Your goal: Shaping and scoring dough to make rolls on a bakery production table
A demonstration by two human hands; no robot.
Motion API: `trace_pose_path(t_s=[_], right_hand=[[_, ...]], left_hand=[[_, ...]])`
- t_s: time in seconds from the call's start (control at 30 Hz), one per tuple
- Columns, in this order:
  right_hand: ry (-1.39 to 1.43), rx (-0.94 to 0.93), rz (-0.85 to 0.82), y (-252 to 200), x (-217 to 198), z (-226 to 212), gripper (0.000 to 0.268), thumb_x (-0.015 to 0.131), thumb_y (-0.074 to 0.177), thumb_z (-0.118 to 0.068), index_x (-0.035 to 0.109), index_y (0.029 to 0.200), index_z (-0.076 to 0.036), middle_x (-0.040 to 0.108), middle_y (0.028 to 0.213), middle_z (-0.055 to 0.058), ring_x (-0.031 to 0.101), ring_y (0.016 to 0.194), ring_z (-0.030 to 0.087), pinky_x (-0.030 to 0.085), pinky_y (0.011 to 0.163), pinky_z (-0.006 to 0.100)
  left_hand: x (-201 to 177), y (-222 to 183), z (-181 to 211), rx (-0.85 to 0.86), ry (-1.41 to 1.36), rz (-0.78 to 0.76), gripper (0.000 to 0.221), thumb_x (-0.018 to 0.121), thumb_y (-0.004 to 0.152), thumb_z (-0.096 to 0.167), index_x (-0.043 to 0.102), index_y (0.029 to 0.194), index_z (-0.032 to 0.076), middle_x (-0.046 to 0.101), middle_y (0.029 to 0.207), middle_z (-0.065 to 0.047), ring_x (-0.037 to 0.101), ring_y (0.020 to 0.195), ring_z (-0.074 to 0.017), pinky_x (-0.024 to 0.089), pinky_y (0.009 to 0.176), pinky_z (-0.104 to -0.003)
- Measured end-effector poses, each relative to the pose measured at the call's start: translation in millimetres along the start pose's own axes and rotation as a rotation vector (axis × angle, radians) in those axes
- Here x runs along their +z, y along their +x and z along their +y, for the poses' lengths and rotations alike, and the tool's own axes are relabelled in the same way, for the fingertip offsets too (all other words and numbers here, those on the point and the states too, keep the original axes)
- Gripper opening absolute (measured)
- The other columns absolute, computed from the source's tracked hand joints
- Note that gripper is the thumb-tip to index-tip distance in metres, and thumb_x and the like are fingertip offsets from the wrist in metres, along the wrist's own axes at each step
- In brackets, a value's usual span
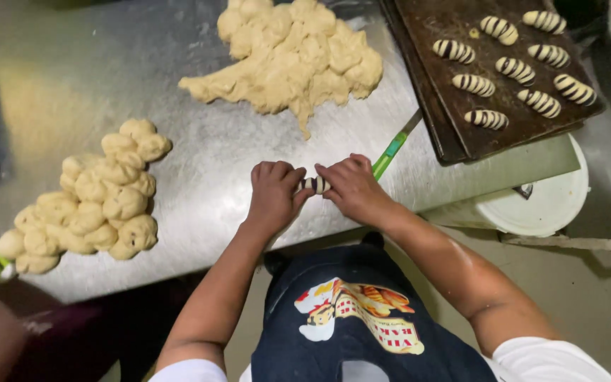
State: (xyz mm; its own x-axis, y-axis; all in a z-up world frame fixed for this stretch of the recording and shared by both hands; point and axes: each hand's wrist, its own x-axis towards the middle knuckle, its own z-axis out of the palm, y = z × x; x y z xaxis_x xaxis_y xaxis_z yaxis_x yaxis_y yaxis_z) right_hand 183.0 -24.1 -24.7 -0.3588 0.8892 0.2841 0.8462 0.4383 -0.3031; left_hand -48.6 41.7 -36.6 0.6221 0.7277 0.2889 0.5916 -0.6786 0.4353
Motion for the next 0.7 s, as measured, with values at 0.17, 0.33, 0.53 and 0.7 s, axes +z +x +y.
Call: trace_pose_path(t_s=[0.17,0.33,0.53,0.7], right_hand=[[0.0,-0.028,-0.045,-6,-26,-21,0.059,0.074,0.087,-0.039,0.059,0.137,-0.012,0.064,0.109,0.006,0.059,0.106,0.027,0.031,0.107,0.06],[0.023,-0.091,-0.06,2,-8,1,0.044,0.07,0.09,-0.039,0.063,0.125,-0.013,0.062,0.104,0.004,0.058,0.103,0.026,0.03,0.106,0.06],[0.31,0.327,-0.164,39,-169,105,0.03,0.071,0.089,-0.023,0.068,0.118,-0.015,0.063,0.105,0.007,0.064,0.106,0.025,0.029,0.111,0.058],[0.015,0.068,0.639,81,-264,243,0.039,0.068,0.096,0.0,0.054,0.132,0.0,0.057,0.124,0.019,0.056,0.117,0.04,0.028,0.102,0.055]], left_hand=[[-14,-24,29,-0.013,0.017,-0.052,0.046,0.076,0.084,0.045,0.071,0.124,0.022,0.062,0.105,-0.002,0.053,0.11,-0.03,0.036,0.106,-0.055],[-17,-43,59,-0.144,-0.068,0.151,0.085,0.082,0.078,0.037,0.051,0.147,-0.002,0.058,0.116,-0.024,0.055,0.11,-0.0453,0.04,0.098,-0.055],[1,-32,71,-0.252,0.205,0.371,0.084,0.082,0.081,0.035,0.051,0.147,-0.005,0.057,0.116,-0.022,0.056,0.108,-0.0422,0.041,0.094,-0.052],[3,-24,86,-0.485,0.307,0.422,0.07,0.071,0.088,0.038,0.055,0.141,-0.005,0.057,0.123,-0.022,0.053,0.113,-0.0432,0.043,0.099,-0.054]])
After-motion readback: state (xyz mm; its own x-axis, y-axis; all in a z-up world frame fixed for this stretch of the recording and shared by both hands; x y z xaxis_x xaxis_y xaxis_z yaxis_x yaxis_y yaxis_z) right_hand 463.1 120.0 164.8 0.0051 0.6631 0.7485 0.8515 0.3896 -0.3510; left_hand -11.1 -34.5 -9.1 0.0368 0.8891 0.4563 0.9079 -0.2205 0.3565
